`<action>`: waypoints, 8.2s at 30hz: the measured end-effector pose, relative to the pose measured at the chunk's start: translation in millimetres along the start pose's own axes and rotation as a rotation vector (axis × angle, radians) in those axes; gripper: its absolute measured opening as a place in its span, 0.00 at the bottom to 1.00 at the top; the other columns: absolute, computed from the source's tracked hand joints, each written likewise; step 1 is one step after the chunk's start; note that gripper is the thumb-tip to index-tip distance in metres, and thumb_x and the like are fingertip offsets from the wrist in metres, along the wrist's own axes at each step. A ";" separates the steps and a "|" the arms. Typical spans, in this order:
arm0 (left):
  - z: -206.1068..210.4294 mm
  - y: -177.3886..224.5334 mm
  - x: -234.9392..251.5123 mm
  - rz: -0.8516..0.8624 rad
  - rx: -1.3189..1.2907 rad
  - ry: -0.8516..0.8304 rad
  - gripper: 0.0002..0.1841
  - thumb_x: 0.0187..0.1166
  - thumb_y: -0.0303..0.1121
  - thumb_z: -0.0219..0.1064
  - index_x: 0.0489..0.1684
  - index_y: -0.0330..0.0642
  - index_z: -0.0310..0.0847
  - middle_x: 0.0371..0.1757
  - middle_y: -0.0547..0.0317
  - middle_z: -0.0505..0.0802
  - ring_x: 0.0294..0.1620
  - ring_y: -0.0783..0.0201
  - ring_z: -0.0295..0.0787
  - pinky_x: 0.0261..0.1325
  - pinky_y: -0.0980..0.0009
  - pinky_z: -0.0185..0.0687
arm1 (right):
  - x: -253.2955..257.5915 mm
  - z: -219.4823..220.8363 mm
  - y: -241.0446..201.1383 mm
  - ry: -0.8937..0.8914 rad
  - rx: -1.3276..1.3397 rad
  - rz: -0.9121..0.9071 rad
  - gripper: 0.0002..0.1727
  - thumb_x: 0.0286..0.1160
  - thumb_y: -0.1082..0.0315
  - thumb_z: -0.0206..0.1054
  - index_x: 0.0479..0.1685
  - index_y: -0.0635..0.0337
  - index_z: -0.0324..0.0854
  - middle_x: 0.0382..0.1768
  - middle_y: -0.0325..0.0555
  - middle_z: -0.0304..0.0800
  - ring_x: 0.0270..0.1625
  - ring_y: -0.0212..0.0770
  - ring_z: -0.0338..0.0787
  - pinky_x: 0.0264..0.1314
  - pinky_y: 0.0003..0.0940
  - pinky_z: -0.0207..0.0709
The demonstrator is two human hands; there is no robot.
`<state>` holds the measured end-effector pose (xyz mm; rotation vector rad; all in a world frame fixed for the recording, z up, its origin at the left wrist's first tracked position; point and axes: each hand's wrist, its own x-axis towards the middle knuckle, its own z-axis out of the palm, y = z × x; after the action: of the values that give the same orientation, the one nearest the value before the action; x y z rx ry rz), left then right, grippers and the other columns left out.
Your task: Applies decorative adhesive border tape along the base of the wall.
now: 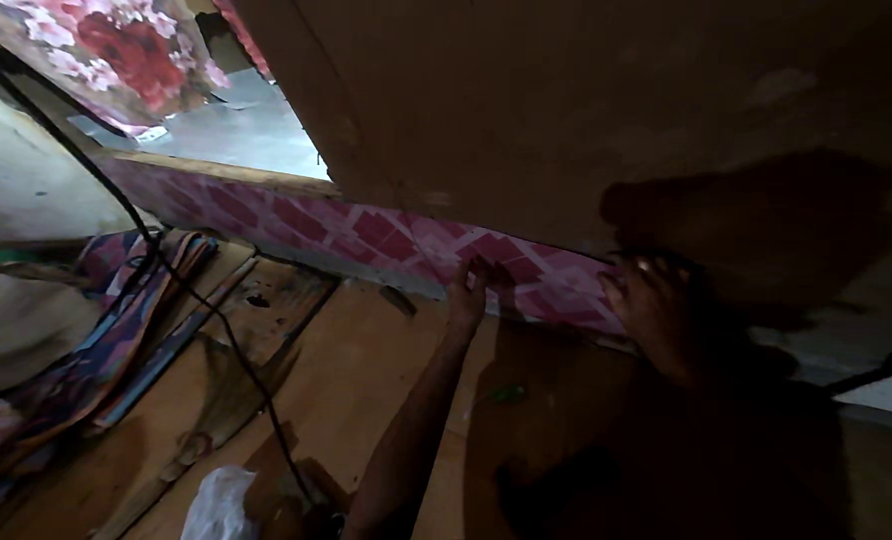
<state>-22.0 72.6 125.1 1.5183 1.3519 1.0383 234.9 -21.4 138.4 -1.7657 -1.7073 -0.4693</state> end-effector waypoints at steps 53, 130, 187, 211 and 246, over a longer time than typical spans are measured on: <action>-61.2 41.3 53.5 0.011 0.702 -0.027 0.15 0.90 0.32 0.57 0.61 0.31 0.84 0.53 0.36 0.92 0.56 0.40 0.91 0.63 0.42 0.81 | 42.5 6.9 -114.1 -0.507 0.213 0.075 0.18 0.81 0.68 0.66 0.66 0.63 0.84 0.60 0.60 0.89 0.64 0.63 0.87 0.68 0.63 0.74; -22.3 21.3 32.2 0.010 -0.455 -0.132 0.23 0.89 0.22 0.49 0.82 0.27 0.68 0.75 0.35 0.80 0.69 0.58 0.82 0.71 0.63 0.77 | 107.0 75.9 -177.1 -0.368 0.170 0.179 0.12 0.84 0.67 0.63 0.51 0.60 0.92 0.50 0.58 0.93 0.52 0.63 0.92 0.53 0.64 0.80; 178.7 -46.3 15.3 0.339 0.263 0.407 0.59 0.72 0.65 0.70 0.97 0.41 0.38 0.92 0.22 0.29 0.93 0.23 0.23 0.91 0.39 0.42 | 10.6 -17.0 20.3 -0.225 -0.173 0.014 0.11 0.83 0.76 0.61 0.54 0.71 0.85 0.50 0.73 0.88 0.50 0.77 0.89 0.47 0.74 0.77; 206.3 -46.4 -13.4 0.373 -0.035 0.356 0.55 0.69 0.51 0.79 0.93 0.34 0.49 0.90 0.16 0.39 0.90 0.24 0.46 0.85 0.48 0.66 | 23.3 -30.3 21.8 -0.364 -0.082 -0.038 0.12 0.84 0.76 0.60 0.55 0.74 0.85 0.52 0.75 0.87 0.53 0.78 0.88 0.53 0.75 0.78; 67.6 -51.1 94.1 -0.145 -0.167 0.879 0.49 0.85 0.62 0.52 0.97 0.40 0.31 0.95 0.30 0.39 0.95 0.31 0.32 0.92 0.38 0.39 | 22.7 -30.1 28.6 -0.282 -0.113 -0.127 0.11 0.82 0.75 0.62 0.55 0.72 0.86 0.49 0.72 0.89 0.52 0.73 0.91 0.55 0.68 0.82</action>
<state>33.8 166.1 60.4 0.8194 1.8487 1.7753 270.2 -22.8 169.8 -1.8820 -2.0333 -0.3916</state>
